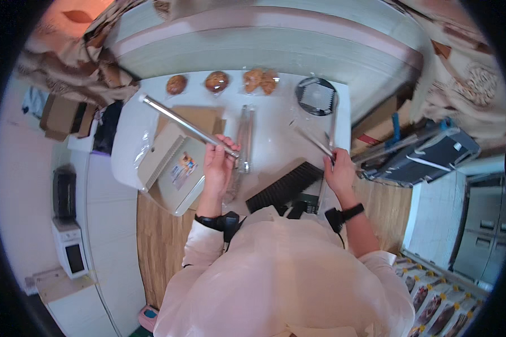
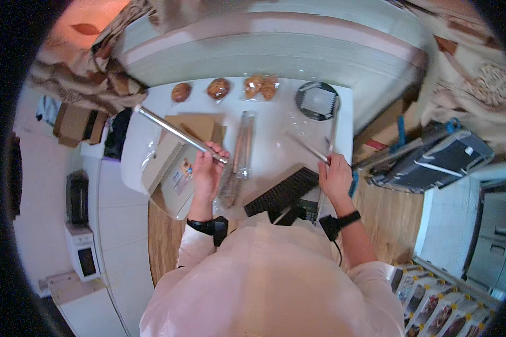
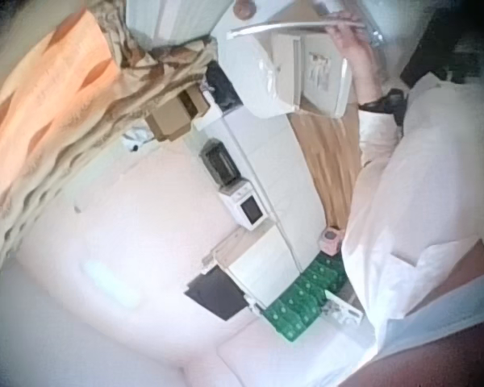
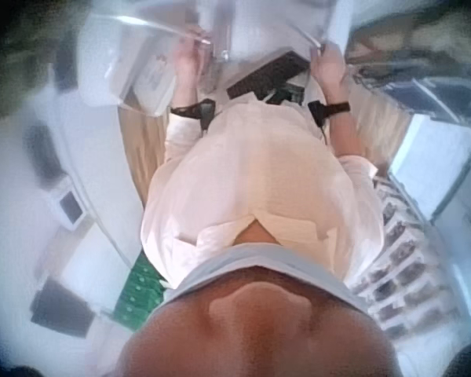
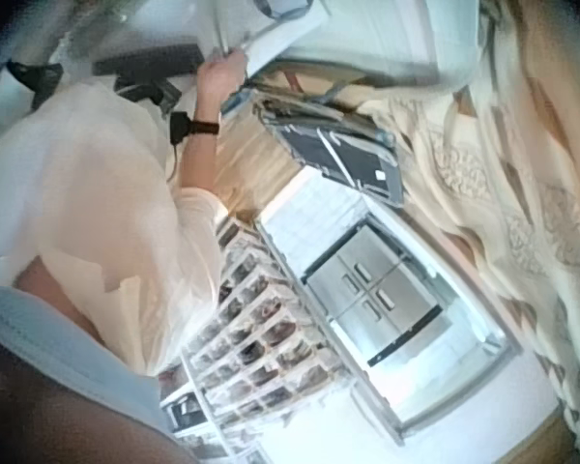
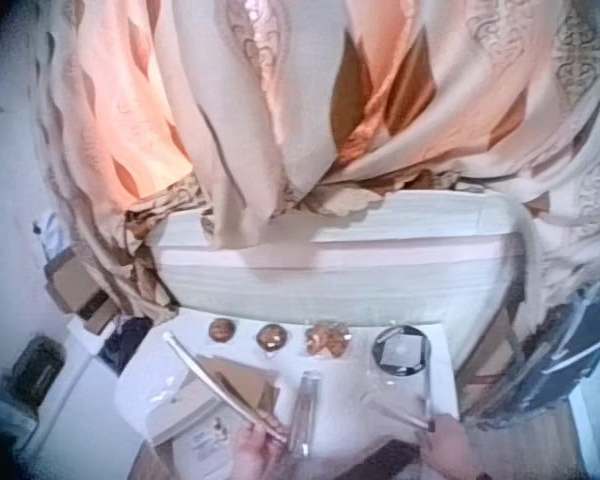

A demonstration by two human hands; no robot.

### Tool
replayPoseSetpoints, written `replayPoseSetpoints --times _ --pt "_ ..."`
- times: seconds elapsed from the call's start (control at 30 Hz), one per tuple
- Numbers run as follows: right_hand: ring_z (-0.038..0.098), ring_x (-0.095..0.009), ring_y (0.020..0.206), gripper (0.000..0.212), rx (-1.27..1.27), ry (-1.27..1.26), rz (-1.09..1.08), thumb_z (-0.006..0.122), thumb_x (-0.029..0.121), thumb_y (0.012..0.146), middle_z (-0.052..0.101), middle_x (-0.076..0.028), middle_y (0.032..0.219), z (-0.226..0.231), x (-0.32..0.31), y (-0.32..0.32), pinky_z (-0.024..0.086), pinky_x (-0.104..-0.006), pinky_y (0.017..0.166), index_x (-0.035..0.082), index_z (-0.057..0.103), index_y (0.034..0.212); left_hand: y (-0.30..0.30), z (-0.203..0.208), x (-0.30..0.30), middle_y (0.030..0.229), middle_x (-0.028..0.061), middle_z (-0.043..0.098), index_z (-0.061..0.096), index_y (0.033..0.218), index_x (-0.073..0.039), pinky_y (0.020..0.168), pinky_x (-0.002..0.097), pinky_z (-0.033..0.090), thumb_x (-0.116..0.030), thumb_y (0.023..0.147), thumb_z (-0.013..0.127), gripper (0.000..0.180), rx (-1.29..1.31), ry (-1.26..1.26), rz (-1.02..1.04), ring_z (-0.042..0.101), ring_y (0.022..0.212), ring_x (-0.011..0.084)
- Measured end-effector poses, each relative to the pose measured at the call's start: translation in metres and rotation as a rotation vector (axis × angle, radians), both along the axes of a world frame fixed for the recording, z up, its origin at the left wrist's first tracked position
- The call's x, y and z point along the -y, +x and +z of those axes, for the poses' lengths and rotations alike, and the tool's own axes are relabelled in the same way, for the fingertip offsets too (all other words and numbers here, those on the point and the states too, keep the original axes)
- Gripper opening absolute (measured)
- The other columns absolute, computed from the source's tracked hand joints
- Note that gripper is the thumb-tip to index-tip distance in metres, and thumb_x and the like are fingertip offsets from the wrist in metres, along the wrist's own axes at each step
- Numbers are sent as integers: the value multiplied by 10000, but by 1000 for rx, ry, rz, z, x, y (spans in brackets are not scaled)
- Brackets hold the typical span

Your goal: The person unboxes a package using shears to cut cardboard and plastic wrap. They remove a broom head and several metal tubes, then screw the tubes together by hand to assemble a long handle.

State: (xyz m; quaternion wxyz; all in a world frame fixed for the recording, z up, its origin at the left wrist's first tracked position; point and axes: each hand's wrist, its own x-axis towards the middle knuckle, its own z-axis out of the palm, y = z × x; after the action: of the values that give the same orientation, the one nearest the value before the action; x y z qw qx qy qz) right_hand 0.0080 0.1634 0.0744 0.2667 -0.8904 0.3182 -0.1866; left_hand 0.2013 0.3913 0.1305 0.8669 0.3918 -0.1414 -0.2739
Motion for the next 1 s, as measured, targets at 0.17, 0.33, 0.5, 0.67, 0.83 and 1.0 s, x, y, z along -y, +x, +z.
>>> replayPoseSetpoints --times 0.17,0.33,0.5,0.67,0.83,1.0 --pt "525 -421 815 518 -138 127 -481 604 430 745 470 -237 991 -93 17 -35 445 -465 701 13 426 994 -8 -3 -13 926 55 469 421 1068 -41 879 356 379 -156 888 475 220 -43 24 -57 474 883 167" --pt "546 -311 765 284 275 820 -312 505 306 856 524 -133 745 -89 18 -23 447 -414 663 27 464 892 -12 7 -21 956 70 495 413 1122 -33 863 343 399 -160 889 479 274 -33 45 -99 494 895 175" --pt "532 -220 771 235 1027 1818 262 344 292 935 490 -68 770 23 10 8 366 -452 940 81 442 905 -11 17 -21 1069 162 528 370 1198 -35 875 384 442 -142 912 419 309 -9 98 -120 546 957 243" --pt "544 -239 843 263 1102 1909 455 329 312 933 501 -75 786 78 -2 26 321 -481 993 79 450 925 -20 26 -11 1098 184 514 380 1123 -30 897 387 427 -79 909 379 220 7 101 -130 533 1006 264" --pt "511 -208 818 253 1053 1834 410 340 327 930 464 -38 774 102 -30 38 323 -467 987 90 429 937 -29 38 -10 950 109 519 385 1089 -36 781 318 448 -54 882 396 208 60 93 -98 537 825 188" --pt "541 -243 790 191 998 1334 573 412 273 912 472 -63 754 115 -34 31 342 -505 948 111 398 1011 -34 52 -9 712 5 396 409 1109 -46 558 210 306 -238 856 473 324 271 132 -377 374 613 91"
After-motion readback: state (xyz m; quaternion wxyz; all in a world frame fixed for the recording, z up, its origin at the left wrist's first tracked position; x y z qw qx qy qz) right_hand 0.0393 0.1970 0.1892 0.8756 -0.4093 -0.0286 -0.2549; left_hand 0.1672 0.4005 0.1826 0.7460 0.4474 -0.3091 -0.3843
